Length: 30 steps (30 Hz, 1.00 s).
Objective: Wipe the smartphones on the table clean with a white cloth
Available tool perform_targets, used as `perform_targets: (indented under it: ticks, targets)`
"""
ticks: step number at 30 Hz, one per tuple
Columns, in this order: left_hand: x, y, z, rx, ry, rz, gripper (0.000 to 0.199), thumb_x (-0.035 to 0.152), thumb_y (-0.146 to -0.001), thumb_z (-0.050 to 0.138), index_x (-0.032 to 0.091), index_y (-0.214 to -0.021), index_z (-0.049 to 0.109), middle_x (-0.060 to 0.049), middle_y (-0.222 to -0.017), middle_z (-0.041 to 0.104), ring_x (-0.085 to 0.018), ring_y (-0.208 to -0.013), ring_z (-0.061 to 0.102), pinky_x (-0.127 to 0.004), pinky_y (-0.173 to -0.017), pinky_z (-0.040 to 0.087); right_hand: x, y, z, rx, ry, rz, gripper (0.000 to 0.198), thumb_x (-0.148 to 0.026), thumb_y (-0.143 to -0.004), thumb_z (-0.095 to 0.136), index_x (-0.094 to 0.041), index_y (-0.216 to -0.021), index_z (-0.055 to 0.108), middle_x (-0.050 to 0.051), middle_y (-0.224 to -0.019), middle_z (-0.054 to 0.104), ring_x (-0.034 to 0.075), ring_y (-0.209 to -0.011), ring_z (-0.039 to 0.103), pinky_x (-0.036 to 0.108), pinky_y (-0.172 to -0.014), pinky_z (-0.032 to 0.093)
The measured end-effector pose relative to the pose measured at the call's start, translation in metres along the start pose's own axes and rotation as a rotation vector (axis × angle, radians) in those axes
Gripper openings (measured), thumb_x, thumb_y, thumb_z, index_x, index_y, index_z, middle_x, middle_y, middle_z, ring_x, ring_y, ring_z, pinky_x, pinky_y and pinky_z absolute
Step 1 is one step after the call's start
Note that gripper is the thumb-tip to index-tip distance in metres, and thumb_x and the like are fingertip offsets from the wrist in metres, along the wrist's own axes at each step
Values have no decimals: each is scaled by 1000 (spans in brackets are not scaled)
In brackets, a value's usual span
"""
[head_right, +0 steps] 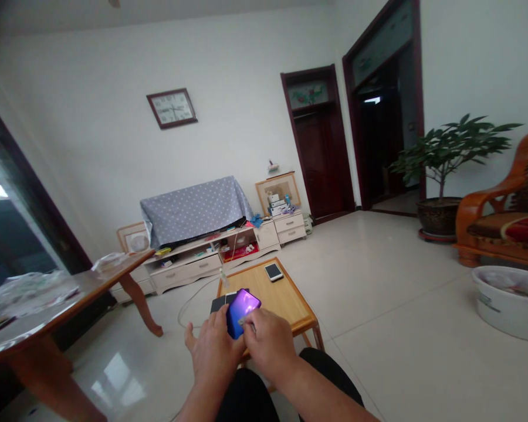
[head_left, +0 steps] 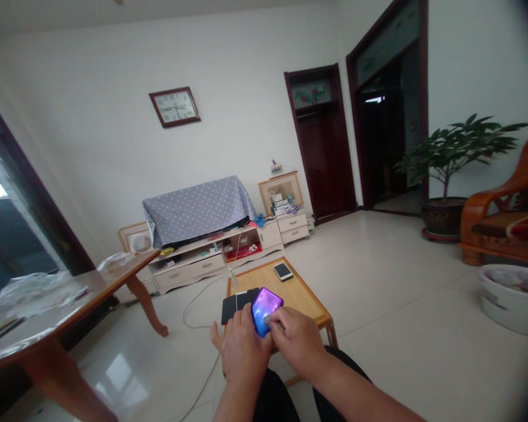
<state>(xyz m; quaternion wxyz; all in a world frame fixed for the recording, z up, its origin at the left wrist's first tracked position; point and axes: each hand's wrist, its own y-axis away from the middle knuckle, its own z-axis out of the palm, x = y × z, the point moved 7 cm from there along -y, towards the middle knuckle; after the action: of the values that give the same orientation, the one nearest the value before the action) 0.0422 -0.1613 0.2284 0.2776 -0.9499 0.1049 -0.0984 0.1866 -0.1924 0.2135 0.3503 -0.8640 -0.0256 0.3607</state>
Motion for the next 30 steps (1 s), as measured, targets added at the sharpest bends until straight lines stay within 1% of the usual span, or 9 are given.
perform_targets:
  ticks: [5,8,11,14,17,21,23,26,30]
  targets:
    - [-7,-1,5,-33,-13,-25,61,50,-76,64,17,-127,59,-11,-110,70,-31,-104,62,-62,-114,7,12,-12,-1,69,41,111,15,-24,-93,55,-23,-83,66,0,-82,70,14,-75,63,25,-66,34]
    - [-4,-4,5,-23,-28,-26,55,44,-80,59,17,-128,58,-11,-113,69,-30,-105,62,-62,-114,8,7,-13,10,11,26,61,11,-24,-90,59,-24,-82,66,-2,-81,71,14,-76,64,25,-66,33]
    - [4,-13,5,3,-27,22,48,40,-84,55,18,-127,58,-11,-113,69,-29,-105,62,-61,-114,9,6,-17,19,-32,21,32,9,-23,-89,61,-25,-83,67,-3,-82,72,14,-78,65,24,-65,33]
    - [18,-29,9,3,1,103,52,48,-81,60,20,-125,59,-10,-109,69,-30,-105,61,-61,-113,11,22,-39,10,32,74,111,13,-28,-92,58,-24,-84,67,-1,-83,72,14,-76,64,25,-64,32]
    - [31,-50,8,13,7,131,54,46,-77,64,22,-125,59,-10,-110,68,-30,-106,60,-61,-112,11,35,-64,0,76,140,157,12,-28,-91,57,-24,-84,67,-1,-82,72,15,-76,63,25,-62,31]
    - [41,-68,2,44,43,149,47,43,-82,60,23,-125,59,-9,-110,68,-30,-107,60,-60,-113,11,29,-76,0,68,154,70,13,-28,-90,57,-25,-82,66,-2,-80,71,15,-76,63,25,-62,30]
    - [43,-66,3,43,74,148,47,45,-83,59,24,-125,59,-9,-111,68,-30,-107,60,-61,-113,11,26,-74,-2,95,150,41,13,-27,-91,56,-25,-83,66,-2,-80,70,15,-76,63,25,-63,31]
    - [42,-51,9,45,84,116,55,48,-76,66,23,-125,59,-9,-109,68,-31,-105,60,-62,-113,9,30,-61,-10,186,143,112,14,-25,-92,53,-24,-87,67,-1,-83,70,14,-75,63,25,-65,33]
    - [42,-26,13,66,57,113,40,32,-86,55,22,-124,60,-8,-109,69,-28,-103,60,-61,-115,6,25,-38,-2,150,100,81,14,-24,-91,54,-24,-87,67,-1,-82,71,15,-76,63,25,-66,35]
